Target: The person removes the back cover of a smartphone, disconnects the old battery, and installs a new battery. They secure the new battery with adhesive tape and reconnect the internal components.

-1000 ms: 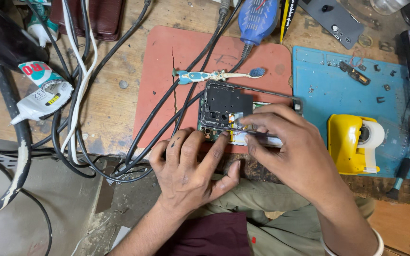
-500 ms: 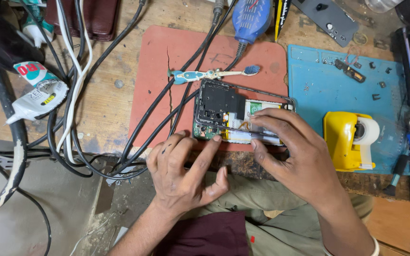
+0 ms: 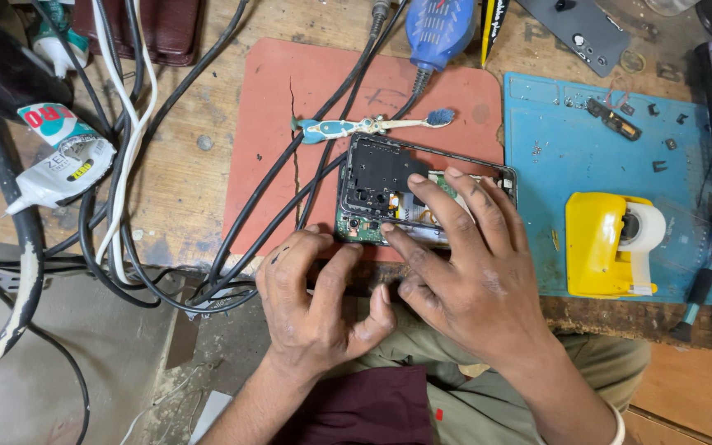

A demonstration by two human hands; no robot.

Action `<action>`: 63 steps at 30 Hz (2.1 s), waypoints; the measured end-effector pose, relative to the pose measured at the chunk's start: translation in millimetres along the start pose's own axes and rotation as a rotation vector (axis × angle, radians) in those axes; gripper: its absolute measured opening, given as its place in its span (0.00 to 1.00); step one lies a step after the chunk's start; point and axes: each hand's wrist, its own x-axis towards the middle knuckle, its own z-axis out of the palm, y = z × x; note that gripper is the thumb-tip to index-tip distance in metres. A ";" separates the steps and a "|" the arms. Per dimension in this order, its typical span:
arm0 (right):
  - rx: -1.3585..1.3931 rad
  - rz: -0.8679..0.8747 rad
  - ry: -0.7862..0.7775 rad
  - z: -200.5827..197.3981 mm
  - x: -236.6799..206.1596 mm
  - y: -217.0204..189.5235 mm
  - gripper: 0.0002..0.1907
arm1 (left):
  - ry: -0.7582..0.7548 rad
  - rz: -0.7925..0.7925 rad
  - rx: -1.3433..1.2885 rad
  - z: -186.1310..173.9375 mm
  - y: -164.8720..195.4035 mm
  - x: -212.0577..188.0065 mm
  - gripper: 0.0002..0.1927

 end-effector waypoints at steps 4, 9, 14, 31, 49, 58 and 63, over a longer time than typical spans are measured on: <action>0.014 0.003 -0.025 -1.5 5.6 -1.1 0.22 | 0.003 -0.005 0.005 -4.4 -2.2 3.9 0.22; 0.000 -0.019 -0.049 2.9 5.6 4.5 0.22 | -0.013 0.007 0.184 -16.6 -10.6 16.9 0.13; 0.166 0.027 0.036 9.0 4.2 17.9 0.29 | -0.085 -0.001 0.208 -30.1 -19.4 24.6 0.13; 0.733 0.241 -0.135 3.1 9.3 66.7 0.62 | -0.216 -0.057 0.144 -32.4 -31.0 43.5 0.32; 0.635 0.216 -0.146 -2.9 3.2 63.8 0.64 | -0.273 -0.042 0.237 -28.7 -24.8 45.6 0.21; 0.661 0.223 -0.138 -3.5 -6.7 68.5 0.60 | -0.282 -0.024 0.281 -29.3 -23.0 47.5 0.17; 0.473 0.403 -0.153 -16.1 -25.1 69.3 0.58 | -0.281 -0.031 0.268 -27.6 -22.9 49.5 0.17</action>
